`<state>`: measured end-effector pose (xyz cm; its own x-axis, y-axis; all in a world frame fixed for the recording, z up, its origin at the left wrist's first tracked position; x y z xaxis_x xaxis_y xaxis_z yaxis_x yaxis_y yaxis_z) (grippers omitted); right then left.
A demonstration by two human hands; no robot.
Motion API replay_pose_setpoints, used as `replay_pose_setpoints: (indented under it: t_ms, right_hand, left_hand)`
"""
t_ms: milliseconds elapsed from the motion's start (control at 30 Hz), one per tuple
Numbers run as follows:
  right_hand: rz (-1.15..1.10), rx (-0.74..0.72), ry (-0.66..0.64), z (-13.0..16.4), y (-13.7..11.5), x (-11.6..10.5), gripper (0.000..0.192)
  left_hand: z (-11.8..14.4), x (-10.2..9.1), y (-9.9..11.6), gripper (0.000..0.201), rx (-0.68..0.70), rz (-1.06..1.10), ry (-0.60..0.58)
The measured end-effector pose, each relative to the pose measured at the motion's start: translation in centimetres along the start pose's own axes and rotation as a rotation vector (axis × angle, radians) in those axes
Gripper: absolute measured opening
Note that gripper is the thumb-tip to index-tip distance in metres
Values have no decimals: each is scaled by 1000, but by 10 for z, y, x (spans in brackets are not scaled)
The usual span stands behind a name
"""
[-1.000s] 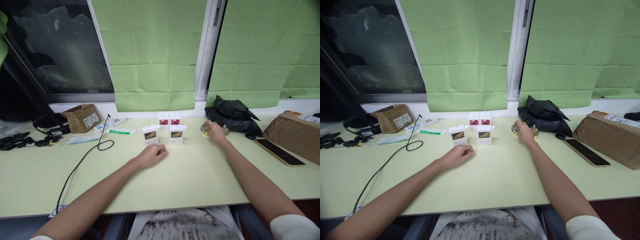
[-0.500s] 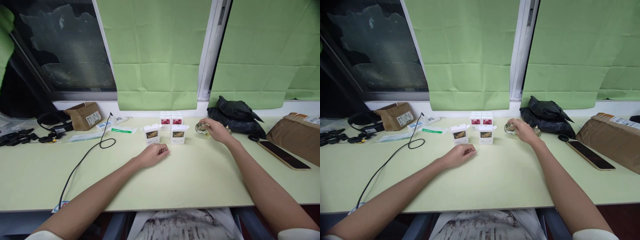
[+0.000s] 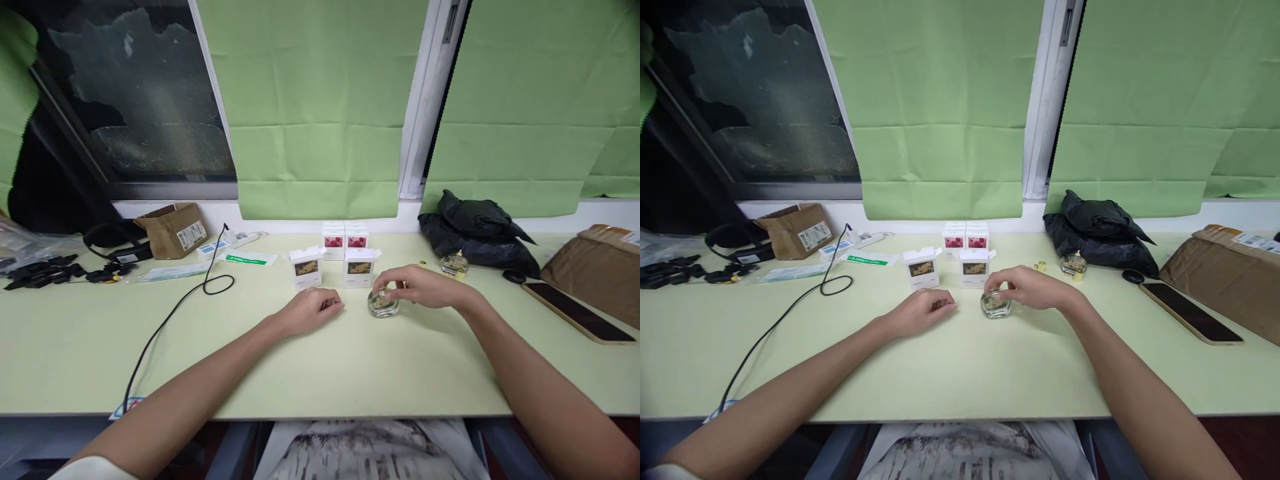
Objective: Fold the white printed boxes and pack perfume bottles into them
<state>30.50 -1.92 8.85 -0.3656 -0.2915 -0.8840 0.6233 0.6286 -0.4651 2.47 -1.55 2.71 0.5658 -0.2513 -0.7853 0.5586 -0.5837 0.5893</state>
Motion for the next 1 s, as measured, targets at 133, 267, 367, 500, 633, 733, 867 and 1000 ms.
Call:
replay_pose_setpoints:
  t_ms: [133, 267, 367, 500, 633, 733, 867, 1000]
  right_hand:
    - [1, -130, 114, -15, -14, 24, 32]
    - [105, -222, 254, -25, -17, 47, 31]
    - [130, -241, 322, -29, -17, 60, 36]
    - [205, -265, 373, -28, -18, 66, 49]
    - [361, -276, 492, -21, -13, 58, 42]
    - [526, -234, 613, -16, -1, 45, 25]
    - [683, 79, 732, -14, 30, 22, 23]
    - [826, 478, 768, -11, 75, 6, 21]
  left_hand:
    - [2, 0, 5, 39, 4, 38, 5]
    - [3, -1, 8, 39, -10, 63, 15]
    - [2, 1, 8, 38, -1, 29, 39]
    - [-1, 4, 4, 38, -12, -11, 108]
    - [-3, 4, 1, 37, -25, -20, 127]
    - [-4, 2, -3, 35, -47, -42, 143]
    - [-5, 1, -4, 35, -56, -34, 142]
    - [-5, 0, -4, 37, -66, -32, 131]
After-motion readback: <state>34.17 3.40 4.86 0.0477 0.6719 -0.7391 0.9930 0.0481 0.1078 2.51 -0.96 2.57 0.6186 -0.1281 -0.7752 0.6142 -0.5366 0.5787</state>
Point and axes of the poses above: each hand's wrist, its own z-axis away from the middle knuckle, its own x-axis out of the palm, y = z × x, the point moved 3 cm from there along -z, towards the middle knuckle, and after that the axes turned 8 degrees about z, right-handed, at the moved point
